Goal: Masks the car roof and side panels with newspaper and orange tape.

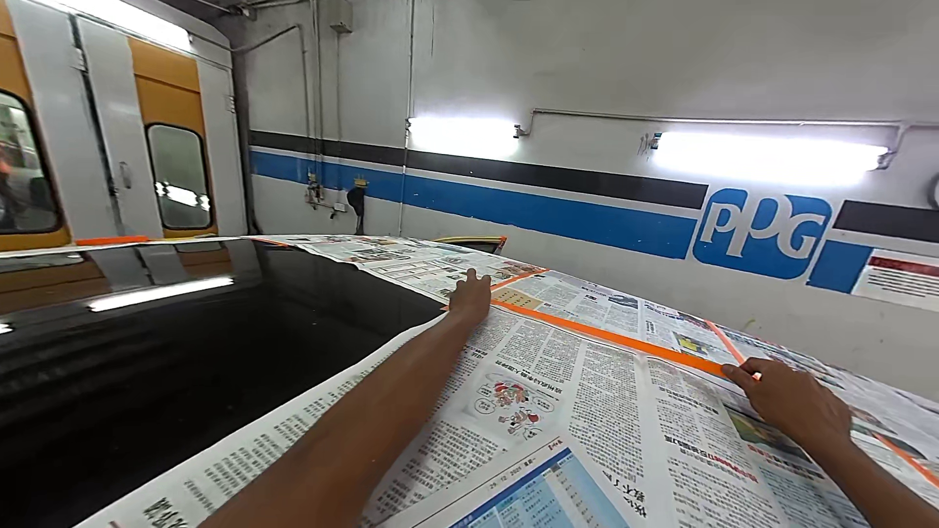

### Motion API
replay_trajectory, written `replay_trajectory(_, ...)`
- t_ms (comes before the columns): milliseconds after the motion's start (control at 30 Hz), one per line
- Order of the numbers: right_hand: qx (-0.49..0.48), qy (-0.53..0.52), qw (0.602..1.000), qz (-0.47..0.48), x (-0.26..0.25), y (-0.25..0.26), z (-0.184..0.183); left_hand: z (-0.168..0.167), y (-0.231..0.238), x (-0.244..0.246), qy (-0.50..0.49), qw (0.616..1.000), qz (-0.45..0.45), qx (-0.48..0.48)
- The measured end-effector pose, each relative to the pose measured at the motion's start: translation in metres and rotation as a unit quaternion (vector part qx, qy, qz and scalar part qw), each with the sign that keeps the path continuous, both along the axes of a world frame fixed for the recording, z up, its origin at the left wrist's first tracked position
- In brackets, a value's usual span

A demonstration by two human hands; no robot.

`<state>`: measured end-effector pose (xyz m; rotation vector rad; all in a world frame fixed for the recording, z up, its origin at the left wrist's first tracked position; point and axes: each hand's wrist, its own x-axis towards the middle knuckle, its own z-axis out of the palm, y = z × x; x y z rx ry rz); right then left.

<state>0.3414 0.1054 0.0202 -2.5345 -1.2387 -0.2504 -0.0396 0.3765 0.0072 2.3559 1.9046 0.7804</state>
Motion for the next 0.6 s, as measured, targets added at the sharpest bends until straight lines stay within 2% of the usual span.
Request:
replay_trajectory(133,0.006,0.008,1.0,-0.025,-0.005,0.002,0.004,-0.005,0.008,-0.003,0.022,0.999,-0.023,-0.006)
replay_trajectory(333,-0.037,-0.015,0.999,-0.037,-0.008,0.012,0.005,0.003,-0.003,-0.004,0.052,0.998,0.002,-0.032)
replay_trajectory(500,-0.058,-0.045,0.996,-0.045,-0.014,0.015,0.002,0.007,-0.018,-0.004,0.067,0.998,0.011,-0.007)
replay_trajectory(600,-0.086,-0.066,0.993,-0.043,-0.021,0.017,-0.001,0.009,-0.021,-0.003,0.11,0.994,0.008,-0.004)
